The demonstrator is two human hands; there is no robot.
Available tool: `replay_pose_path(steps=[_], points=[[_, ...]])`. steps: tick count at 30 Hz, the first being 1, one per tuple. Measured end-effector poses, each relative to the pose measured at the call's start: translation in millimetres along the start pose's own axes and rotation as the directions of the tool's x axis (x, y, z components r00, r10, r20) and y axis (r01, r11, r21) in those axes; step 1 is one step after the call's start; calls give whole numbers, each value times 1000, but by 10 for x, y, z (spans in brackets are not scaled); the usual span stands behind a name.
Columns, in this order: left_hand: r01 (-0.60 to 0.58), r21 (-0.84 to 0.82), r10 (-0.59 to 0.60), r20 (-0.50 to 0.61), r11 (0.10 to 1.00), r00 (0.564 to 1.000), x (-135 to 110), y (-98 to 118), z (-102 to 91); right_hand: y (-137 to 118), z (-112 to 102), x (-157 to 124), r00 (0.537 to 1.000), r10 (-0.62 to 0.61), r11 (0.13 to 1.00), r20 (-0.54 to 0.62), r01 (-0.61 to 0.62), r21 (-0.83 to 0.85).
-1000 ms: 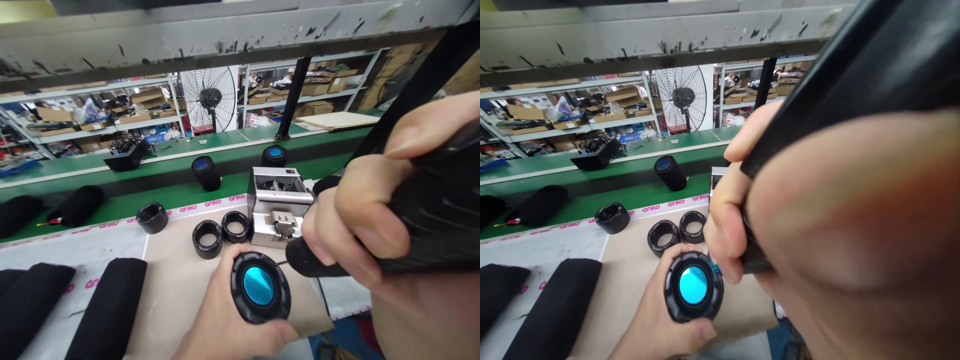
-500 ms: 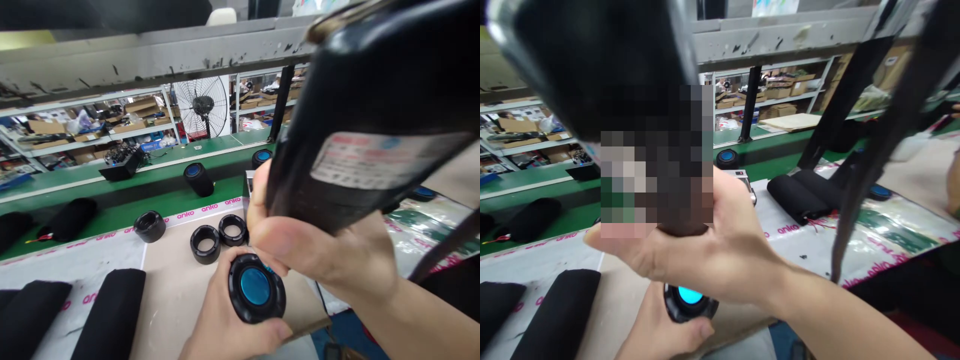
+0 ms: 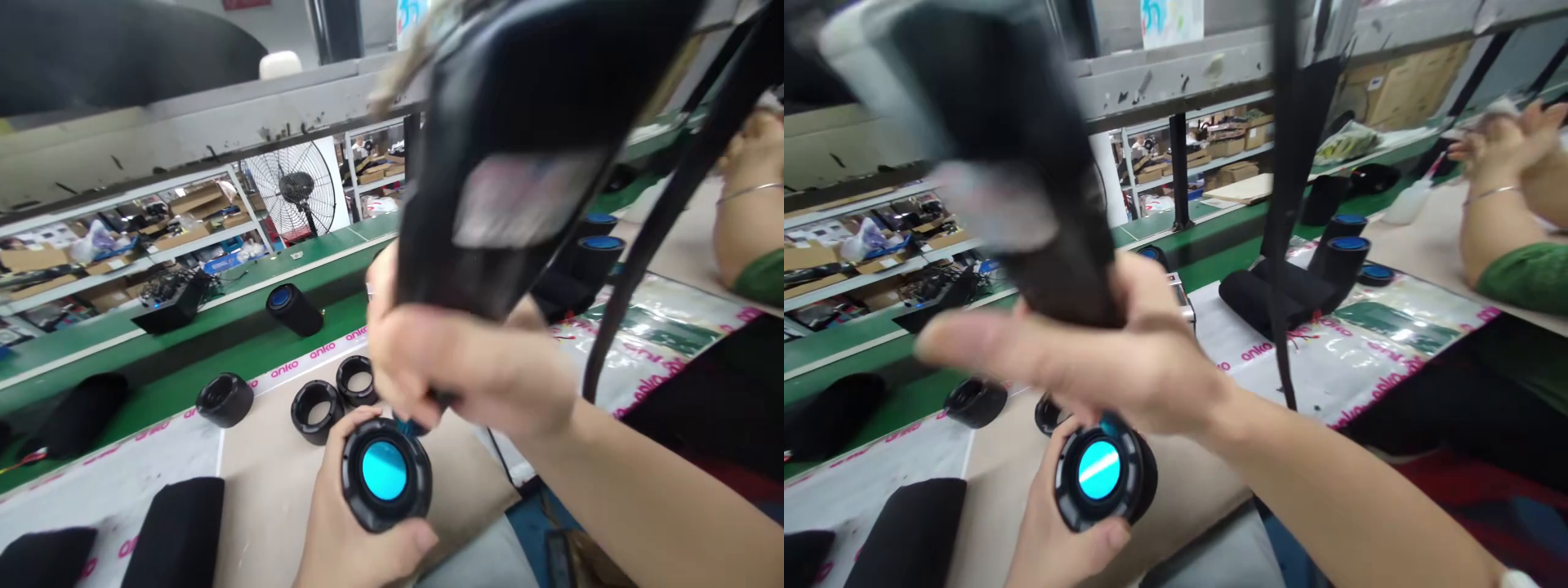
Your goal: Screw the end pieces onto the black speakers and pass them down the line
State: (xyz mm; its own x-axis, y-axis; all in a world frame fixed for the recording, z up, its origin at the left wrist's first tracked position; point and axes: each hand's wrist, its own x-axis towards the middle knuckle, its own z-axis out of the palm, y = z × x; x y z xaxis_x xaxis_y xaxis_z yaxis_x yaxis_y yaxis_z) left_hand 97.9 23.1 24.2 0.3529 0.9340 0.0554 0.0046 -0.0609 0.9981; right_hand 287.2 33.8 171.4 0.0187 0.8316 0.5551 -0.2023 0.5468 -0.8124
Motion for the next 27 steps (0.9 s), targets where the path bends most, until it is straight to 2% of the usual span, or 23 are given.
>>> replay_pose_path(steps=[2, 3, 4, 6, 11, 17, 19, 23, 25, 27], points=[[16, -23, -15, 13, 1000, 1000, 3, 0, 9, 111, -98, -11, 981, -111, 994, -158, 113, 5], [28, -37, -27, 25, 999, 999, 6, 1, 14, 192, -157, -9, 957, -154, 988, -247, 152, -29], [39, -53, -37, 40, 998, 999, 9, 2, 18, 286, -220, -4, 926, -187, 982, -329, 169, -83], [49, -83, -44, 62, 995, 997, 14, 4, 26, 489, -338, 15, 892, -191, 978, -410, 137, -159], [42, -93, -36, 63, 995, 997, 11, -23, 33, 849, -484, 37, 900, -97, 985, -425, 27, -169], [8, -105, -2, 57, 994, 998, 99, -99, -23, 865, -455, -89, 927, 88, 984, -366, -138, -114], [38, -86, -31, 73, 996, 997, 139, -91, -47, 793, -441, -116, 922, 55, 987, -383, -108, -119], [109, -71, -103, 87, 992, 991, 155, -49, -58, 677, -413, -54, 885, -133, 980, -446, 49, -195], [125, -74, -119, 83, 989, 989, 141, -38, -53, 695, -398, -2, 879, -154, 972, -451, 54, -228], [132, -73, -125, 89, 989, 988, 130, -33, -54, 761, -391, 29, 884, -126, 970, -449, 14, -243]])
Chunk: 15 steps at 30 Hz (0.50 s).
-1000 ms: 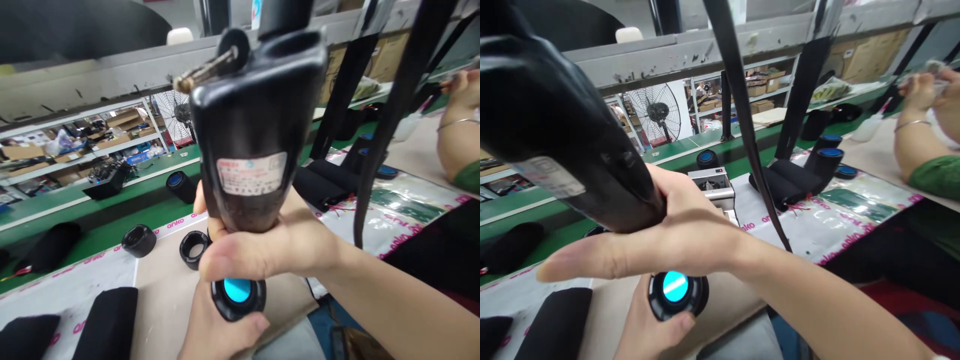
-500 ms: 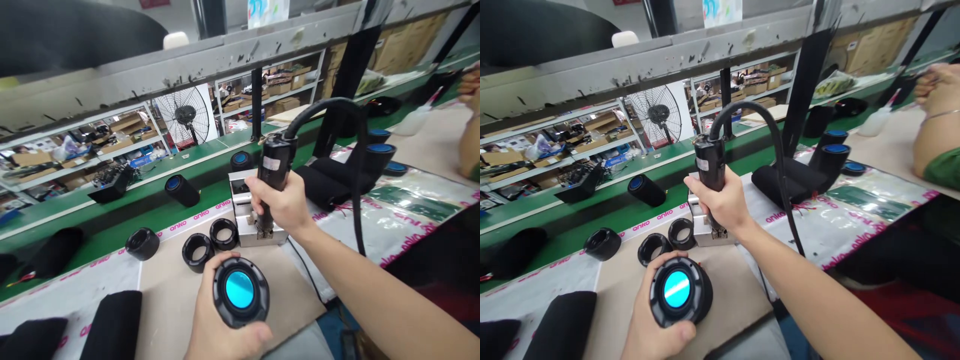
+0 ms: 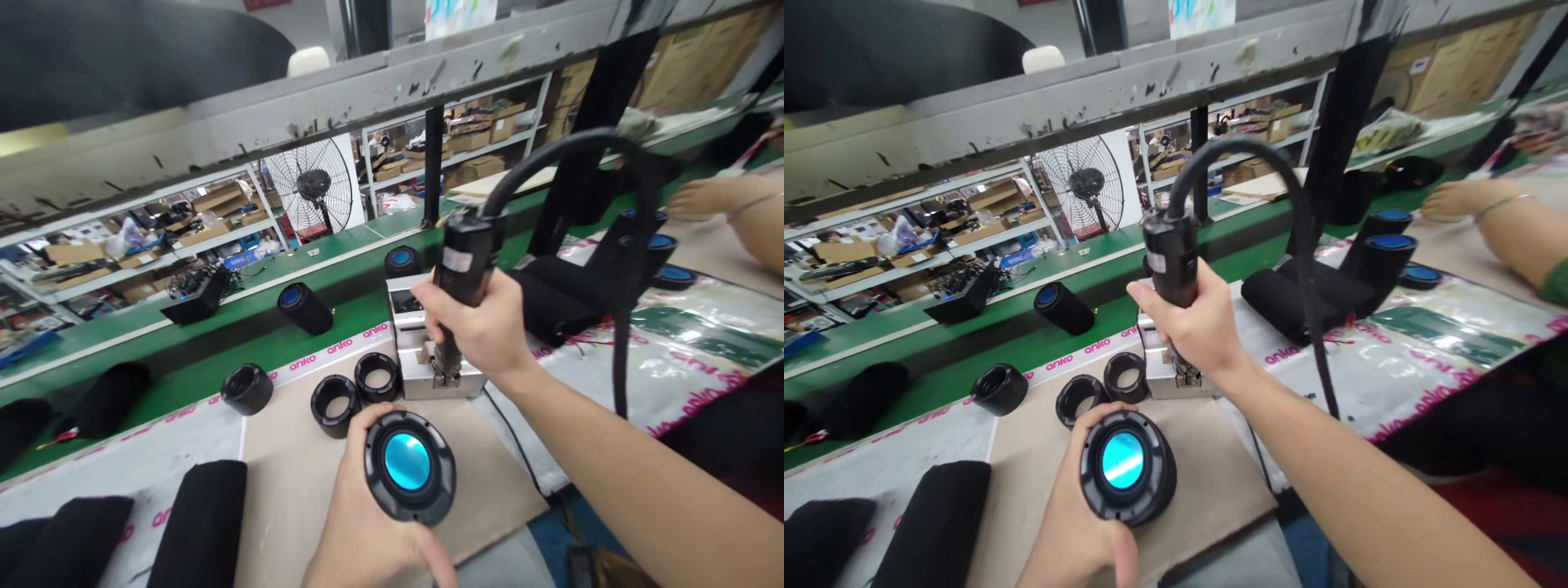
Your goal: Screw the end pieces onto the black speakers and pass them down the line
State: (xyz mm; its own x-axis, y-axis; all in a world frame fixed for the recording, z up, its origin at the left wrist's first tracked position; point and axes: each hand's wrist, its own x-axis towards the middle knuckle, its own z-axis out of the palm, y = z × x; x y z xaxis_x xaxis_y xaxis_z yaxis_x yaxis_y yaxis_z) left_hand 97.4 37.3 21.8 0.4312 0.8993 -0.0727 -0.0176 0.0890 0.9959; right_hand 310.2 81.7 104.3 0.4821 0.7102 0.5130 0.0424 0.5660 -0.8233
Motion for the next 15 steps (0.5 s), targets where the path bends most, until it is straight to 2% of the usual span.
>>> replay_pose_path(steps=[5, 8, 11, 15], points=[[-33, 15, 32, 47, 999, 998, 7, 18, -13, 170, -7, -23, 998, 67, 998, 8, -67, -12], [-37, 4, 37, 47, 999, 998, 21, 32, -5, 108, -27, -42, 989, 140, 990, 49, -141, 24], [-26, -16, 27, 45, 1000, 999, 22, 43, 6, -194, 27, -58, 987, 146, 981, 59, -152, 117], [-61, -18, 62, 52, 998, 997, 22, 40, 2, -824, 238, -105, 998, 52, 960, 31, -59, 272]])
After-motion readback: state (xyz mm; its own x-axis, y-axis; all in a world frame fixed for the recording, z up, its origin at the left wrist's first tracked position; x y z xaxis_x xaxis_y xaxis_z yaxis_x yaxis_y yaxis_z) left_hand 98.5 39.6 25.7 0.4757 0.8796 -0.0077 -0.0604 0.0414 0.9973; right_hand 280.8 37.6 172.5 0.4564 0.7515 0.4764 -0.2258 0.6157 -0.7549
